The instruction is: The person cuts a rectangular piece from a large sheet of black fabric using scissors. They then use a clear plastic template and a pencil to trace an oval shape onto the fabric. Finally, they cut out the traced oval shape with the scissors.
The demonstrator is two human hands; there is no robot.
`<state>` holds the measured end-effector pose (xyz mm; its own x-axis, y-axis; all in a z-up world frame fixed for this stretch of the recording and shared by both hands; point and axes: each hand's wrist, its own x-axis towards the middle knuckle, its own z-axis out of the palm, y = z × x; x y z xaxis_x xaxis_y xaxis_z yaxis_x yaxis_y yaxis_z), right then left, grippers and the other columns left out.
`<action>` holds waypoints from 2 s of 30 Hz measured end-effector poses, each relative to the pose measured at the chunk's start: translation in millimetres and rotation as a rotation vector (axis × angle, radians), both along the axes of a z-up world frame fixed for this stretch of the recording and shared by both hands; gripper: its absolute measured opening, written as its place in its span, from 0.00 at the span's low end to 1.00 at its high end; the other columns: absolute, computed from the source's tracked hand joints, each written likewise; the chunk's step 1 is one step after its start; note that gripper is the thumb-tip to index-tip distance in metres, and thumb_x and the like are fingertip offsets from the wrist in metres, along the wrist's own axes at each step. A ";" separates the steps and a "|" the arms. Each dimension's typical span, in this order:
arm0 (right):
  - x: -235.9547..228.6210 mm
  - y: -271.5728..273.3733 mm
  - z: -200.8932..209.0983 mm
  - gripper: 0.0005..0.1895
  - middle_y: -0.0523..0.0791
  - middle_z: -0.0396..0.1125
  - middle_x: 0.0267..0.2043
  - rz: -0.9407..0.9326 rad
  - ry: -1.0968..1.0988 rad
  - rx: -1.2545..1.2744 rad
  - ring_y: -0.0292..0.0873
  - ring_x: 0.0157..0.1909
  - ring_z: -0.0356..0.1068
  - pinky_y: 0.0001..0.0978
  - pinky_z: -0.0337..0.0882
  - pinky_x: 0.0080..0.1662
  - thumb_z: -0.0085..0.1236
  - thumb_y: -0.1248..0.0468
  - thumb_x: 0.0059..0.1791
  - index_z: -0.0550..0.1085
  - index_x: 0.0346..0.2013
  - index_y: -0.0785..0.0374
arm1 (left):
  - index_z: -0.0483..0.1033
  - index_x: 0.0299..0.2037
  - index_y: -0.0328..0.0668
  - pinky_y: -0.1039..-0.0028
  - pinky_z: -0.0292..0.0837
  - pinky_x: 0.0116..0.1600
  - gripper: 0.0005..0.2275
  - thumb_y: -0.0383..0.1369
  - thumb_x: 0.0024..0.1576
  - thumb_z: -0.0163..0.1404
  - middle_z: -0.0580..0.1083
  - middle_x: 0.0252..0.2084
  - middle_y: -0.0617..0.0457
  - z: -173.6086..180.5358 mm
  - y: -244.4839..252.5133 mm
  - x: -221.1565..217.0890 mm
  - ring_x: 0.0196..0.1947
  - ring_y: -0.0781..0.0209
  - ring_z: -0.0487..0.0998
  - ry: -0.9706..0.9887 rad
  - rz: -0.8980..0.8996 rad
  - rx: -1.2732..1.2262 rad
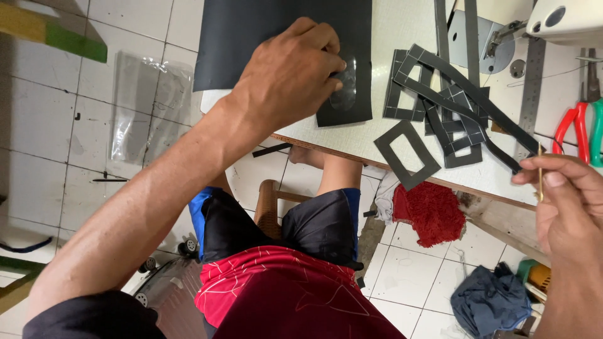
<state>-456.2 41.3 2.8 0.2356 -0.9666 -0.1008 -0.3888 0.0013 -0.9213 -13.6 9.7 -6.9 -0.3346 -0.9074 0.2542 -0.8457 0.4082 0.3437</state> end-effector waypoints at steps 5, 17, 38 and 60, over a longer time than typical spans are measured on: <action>16.4 6.0 -5.9 0.20 0.50 0.69 0.53 -0.021 -0.278 0.053 0.43 0.52 0.72 0.31 0.78 0.59 0.36 0.81 0.55 0.70 0.54 0.60 | 0.82 0.33 0.42 0.60 0.74 0.34 0.06 0.34 0.53 0.58 0.70 0.42 0.54 -9.9 6.2 0.0 0.45 0.54 0.69 0.044 0.024 -0.076; 101.6 -2.8 1.2 0.11 0.51 0.66 0.40 -0.002 -0.188 -0.107 0.47 0.43 0.70 0.37 0.78 0.50 0.49 0.65 0.57 0.69 0.49 0.71 | 0.82 0.41 0.42 0.64 0.68 0.41 0.10 0.35 0.52 0.63 0.65 0.39 0.53 -16.1 15.2 5.5 0.41 0.53 0.64 0.205 0.027 -0.158; 263.8 -105.2 14.2 0.06 0.52 0.72 0.43 0.489 0.160 -0.638 0.46 0.44 0.74 0.30 0.72 0.42 0.54 0.71 0.56 0.73 0.44 0.74 | 0.79 0.45 0.43 0.60 0.64 0.60 0.09 0.36 0.59 0.54 0.73 0.51 0.55 -20.7 22.9 -1.0 0.52 0.55 0.69 0.006 0.044 -0.315; 272.9 -119.2 5.3 0.05 0.46 0.72 0.41 0.637 0.316 -0.628 0.44 0.44 0.71 0.34 0.70 0.43 0.53 0.67 0.56 0.74 0.44 0.65 | 0.79 0.41 0.45 0.60 0.68 0.57 0.03 0.31 0.60 0.53 0.75 0.50 0.52 -14.3 24.4 -1.8 0.51 0.55 0.72 0.037 0.071 -0.369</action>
<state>-183.3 -78.0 8.1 0.7882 -0.5649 0.2444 -0.3772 -0.7571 -0.5334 -15.4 34.1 -21.2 -0.2587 -0.7734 0.5788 -0.8661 0.4511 0.2156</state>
